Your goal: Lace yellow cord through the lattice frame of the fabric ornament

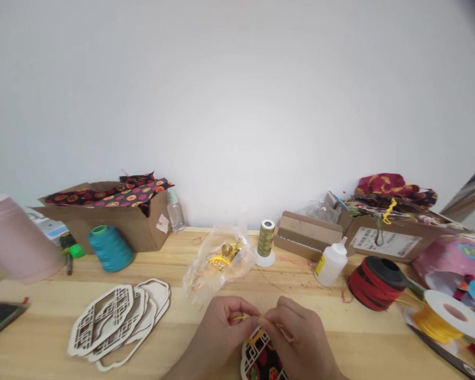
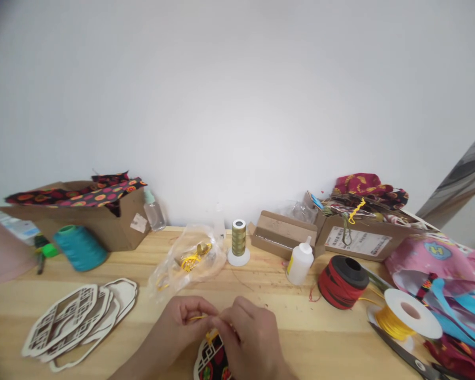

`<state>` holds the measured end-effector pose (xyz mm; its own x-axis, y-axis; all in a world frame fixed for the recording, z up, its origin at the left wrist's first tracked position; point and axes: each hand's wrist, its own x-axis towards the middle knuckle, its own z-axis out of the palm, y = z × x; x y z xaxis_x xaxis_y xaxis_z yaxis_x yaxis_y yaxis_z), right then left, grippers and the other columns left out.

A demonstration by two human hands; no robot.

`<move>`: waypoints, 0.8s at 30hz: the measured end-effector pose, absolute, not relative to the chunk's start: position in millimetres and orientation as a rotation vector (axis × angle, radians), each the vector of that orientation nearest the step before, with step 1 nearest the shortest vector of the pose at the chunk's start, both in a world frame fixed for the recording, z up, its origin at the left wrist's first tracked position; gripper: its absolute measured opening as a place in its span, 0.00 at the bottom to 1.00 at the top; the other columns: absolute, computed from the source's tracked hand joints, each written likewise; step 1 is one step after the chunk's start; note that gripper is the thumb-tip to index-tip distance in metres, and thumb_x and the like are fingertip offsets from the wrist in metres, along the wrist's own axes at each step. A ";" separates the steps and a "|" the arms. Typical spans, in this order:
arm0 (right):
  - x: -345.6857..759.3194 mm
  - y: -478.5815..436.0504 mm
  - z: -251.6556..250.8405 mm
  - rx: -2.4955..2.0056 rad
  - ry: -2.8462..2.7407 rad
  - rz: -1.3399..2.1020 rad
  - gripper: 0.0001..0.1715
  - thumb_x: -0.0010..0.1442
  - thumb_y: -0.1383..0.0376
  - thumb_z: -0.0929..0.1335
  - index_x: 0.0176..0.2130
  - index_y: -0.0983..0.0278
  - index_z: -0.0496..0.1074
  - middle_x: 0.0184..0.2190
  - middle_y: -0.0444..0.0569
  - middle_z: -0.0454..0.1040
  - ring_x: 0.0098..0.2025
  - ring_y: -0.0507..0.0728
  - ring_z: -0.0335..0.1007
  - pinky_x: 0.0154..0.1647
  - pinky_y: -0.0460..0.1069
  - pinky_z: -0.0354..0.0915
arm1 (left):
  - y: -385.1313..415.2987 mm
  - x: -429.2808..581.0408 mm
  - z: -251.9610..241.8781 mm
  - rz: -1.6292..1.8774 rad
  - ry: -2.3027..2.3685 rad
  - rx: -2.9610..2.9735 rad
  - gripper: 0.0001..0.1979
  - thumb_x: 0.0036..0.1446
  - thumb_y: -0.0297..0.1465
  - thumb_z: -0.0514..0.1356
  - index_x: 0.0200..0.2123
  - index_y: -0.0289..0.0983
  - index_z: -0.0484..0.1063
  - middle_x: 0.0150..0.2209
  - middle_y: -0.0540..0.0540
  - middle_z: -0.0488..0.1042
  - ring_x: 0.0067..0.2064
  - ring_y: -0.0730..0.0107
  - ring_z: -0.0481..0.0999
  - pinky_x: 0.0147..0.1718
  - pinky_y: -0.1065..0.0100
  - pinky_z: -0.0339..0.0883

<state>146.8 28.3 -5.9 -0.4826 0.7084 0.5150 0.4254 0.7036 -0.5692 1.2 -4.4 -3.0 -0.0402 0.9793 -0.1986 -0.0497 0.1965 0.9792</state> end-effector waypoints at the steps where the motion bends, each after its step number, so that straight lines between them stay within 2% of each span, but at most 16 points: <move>1: 147.0 28.0 -5.9 -0.855 -2.154 0.468 0.13 0.54 0.66 0.61 0.22 0.64 0.69 0.17 0.44 0.63 0.19 0.49 0.60 0.20 0.42 0.54 | -4.8 1.1 -2.7 1.111 1.291 1.010 0.07 0.39 0.32 0.63 0.21 0.32 0.72 0.17 0.51 0.74 0.21 0.73 0.70 0.21 0.75 0.60; 10: 147.7 29.1 -6.9 -0.897 -2.160 0.421 0.14 0.54 0.64 0.60 0.21 0.64 0.68 0.16 0.44 0.64 0.19 0.49 0.61 0.19 0.42 0.53 | -5.4 2.9 -0.1 1.091 1.259 0.986 0.09 0.38 0.33 0.63 0.21 0.33 0.72 0.18 0.49 0.74 0.22 0.71 0.70 0.21 0.73 0.60; 17: 145.6 26.6 -5.8 -0.855 -2.177 0.415 0.14 0.54 0.65 0.60 0.21 0.65 0.69 0.16 0.44 0.64 0.18 0.49 0.61 0.19 0.42 0.53 | -2.0 -0.1 -2.5 1.122 1.374 1.085 0.07 0.38 0.32 0.62 0.20 0.32 0.70 0.14 0.53 0.68 0.18 0.77 0.63 0.18 0.76 0.54; 24: 148.0 29.7 -7.6 -1.009 -2.079 0.563 0.14 0.53 0.63 0.61 0.21 0.64 0.68 0.16 0.43 0.62 0.19 0.49 0.58 0.20 0.42 0.53 | -3.5 -2.9 -7.1 1.081 1.242 1.082 0.08 0.40 0.32 0.62 0.24 0.32 0.72 0.18 0.51 0.71 0.21 0.75 0.66 0.22 0.74 0.59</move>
